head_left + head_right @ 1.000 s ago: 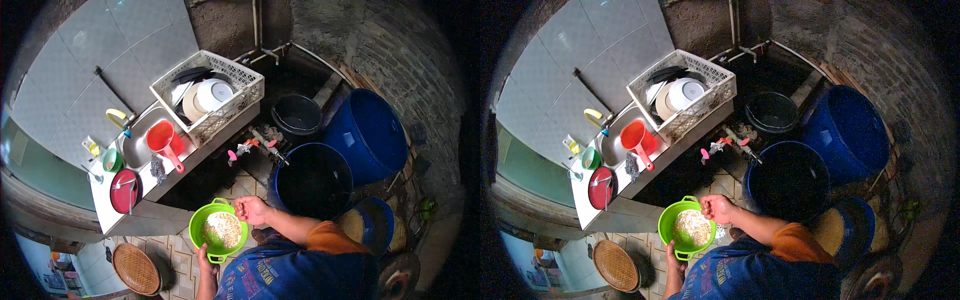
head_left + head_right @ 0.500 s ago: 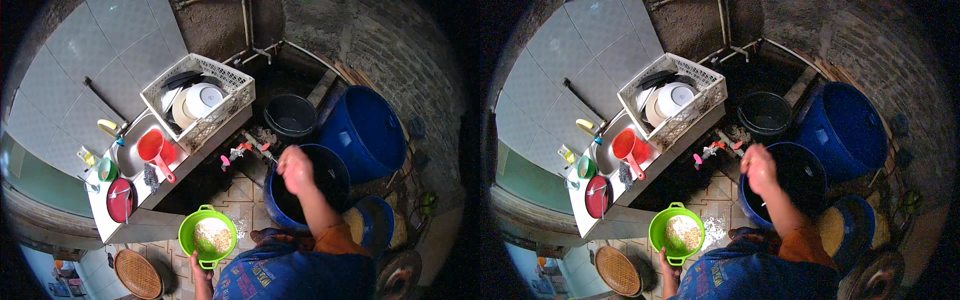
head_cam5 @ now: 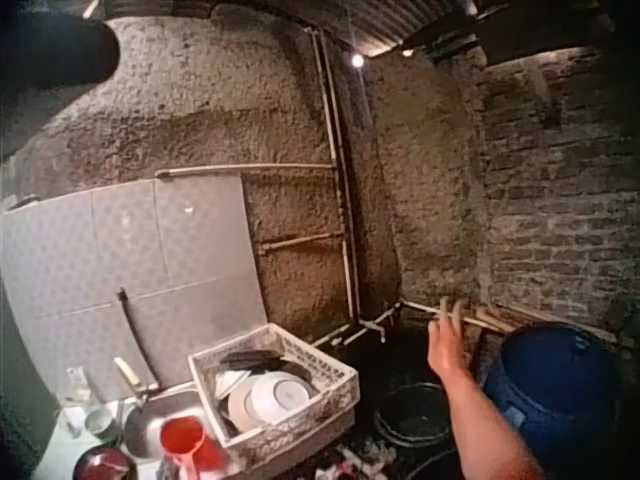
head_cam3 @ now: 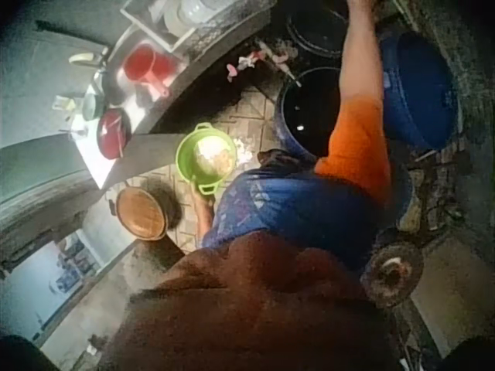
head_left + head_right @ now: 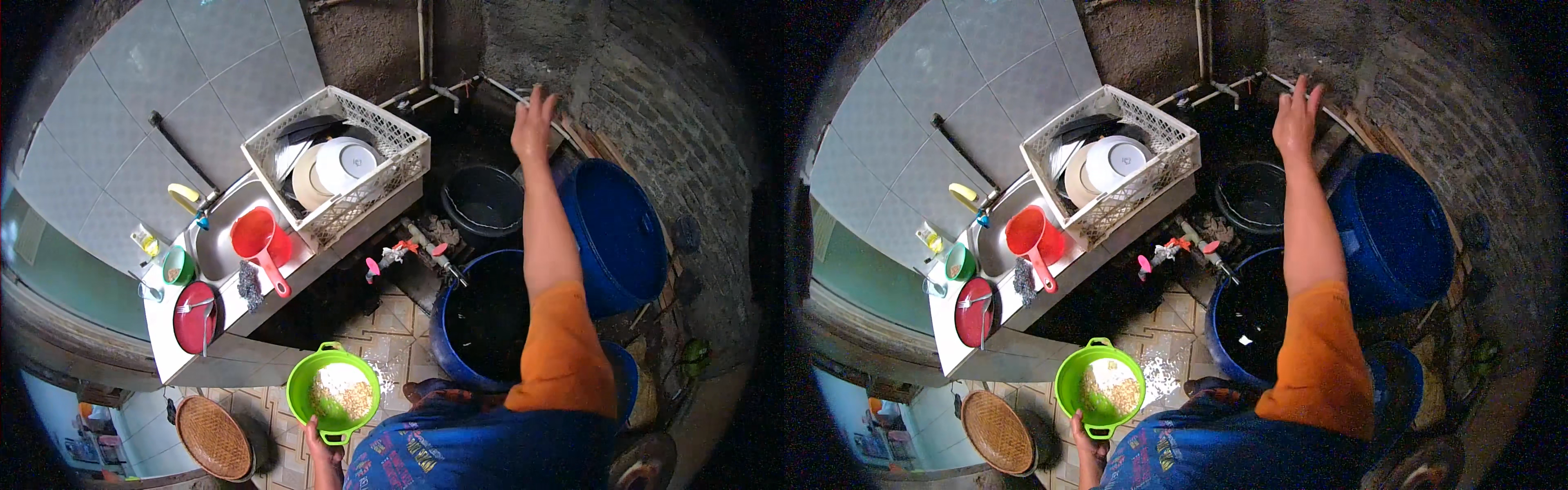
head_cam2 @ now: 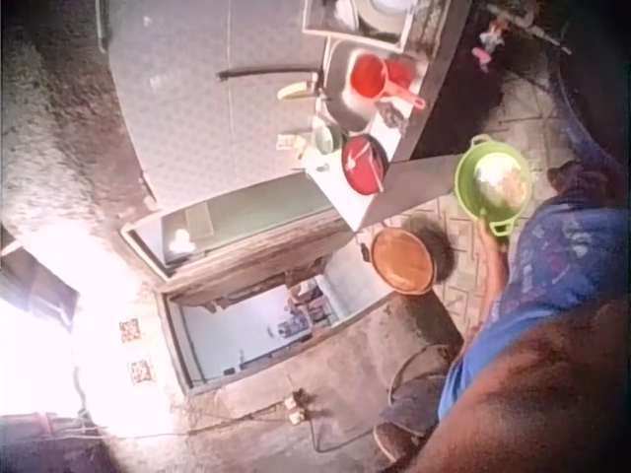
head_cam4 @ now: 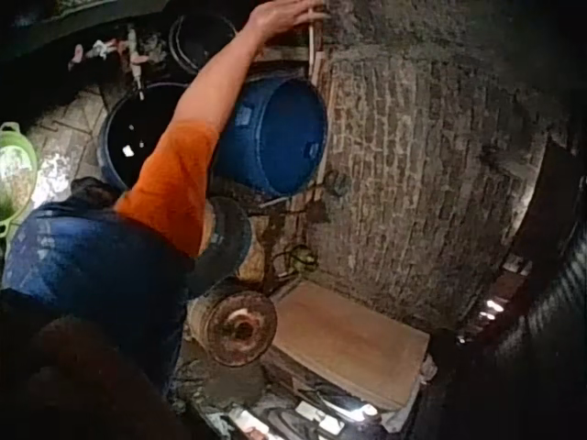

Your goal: The person washes grains in a green bowl, adding water from a red scoop and rinsing the grains by hand before pouring them into a larger container.

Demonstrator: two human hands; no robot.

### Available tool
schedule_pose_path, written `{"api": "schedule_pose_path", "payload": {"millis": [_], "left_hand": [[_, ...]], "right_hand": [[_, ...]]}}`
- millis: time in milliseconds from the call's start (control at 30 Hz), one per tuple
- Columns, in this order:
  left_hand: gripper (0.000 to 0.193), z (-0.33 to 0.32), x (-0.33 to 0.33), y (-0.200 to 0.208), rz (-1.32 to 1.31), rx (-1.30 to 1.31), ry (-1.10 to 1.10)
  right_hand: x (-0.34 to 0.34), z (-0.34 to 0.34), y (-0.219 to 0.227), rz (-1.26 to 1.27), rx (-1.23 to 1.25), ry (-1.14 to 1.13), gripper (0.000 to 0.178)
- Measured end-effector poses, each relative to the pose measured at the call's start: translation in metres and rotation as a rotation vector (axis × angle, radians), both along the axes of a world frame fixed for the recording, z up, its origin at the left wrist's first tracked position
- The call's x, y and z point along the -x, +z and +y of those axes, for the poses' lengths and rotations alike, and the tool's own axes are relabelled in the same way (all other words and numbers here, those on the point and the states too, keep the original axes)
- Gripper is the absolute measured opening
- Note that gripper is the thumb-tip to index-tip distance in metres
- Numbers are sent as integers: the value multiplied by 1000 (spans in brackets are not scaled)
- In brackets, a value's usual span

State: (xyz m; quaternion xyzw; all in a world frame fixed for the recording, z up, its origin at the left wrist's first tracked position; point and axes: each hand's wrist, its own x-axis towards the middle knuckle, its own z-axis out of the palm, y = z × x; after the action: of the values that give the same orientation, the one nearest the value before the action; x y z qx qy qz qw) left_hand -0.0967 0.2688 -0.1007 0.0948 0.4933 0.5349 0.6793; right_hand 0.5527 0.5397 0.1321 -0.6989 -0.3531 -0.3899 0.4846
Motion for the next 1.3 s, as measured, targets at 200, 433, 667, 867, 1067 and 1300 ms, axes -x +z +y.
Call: {"api": "schedule_pose_path", "payload": {"millis": [200,433,667,867,1067,1300], "left_hand": [[60,-6,-7,3,31,-27,31],[49,-8,-9,3,140,68,87],[46,4,-26,16,195,0,66],[47,5,-29,8,145,13,-56],[58,4,-22,3,113,-48,-123],[54,12,-33,36,241,-65,-221]], "right_hand": [[26,-30,-93,734,-200,583,36],[219,-108,-143,1159,-173,1210,24],[363,-182,-183,1163,719,1669,29],[375,-179,-147,479,1201,1704,16],[393,-196,-192,320,712,1740,7],[379,-212,-175,331,1020,1559,22]]}}
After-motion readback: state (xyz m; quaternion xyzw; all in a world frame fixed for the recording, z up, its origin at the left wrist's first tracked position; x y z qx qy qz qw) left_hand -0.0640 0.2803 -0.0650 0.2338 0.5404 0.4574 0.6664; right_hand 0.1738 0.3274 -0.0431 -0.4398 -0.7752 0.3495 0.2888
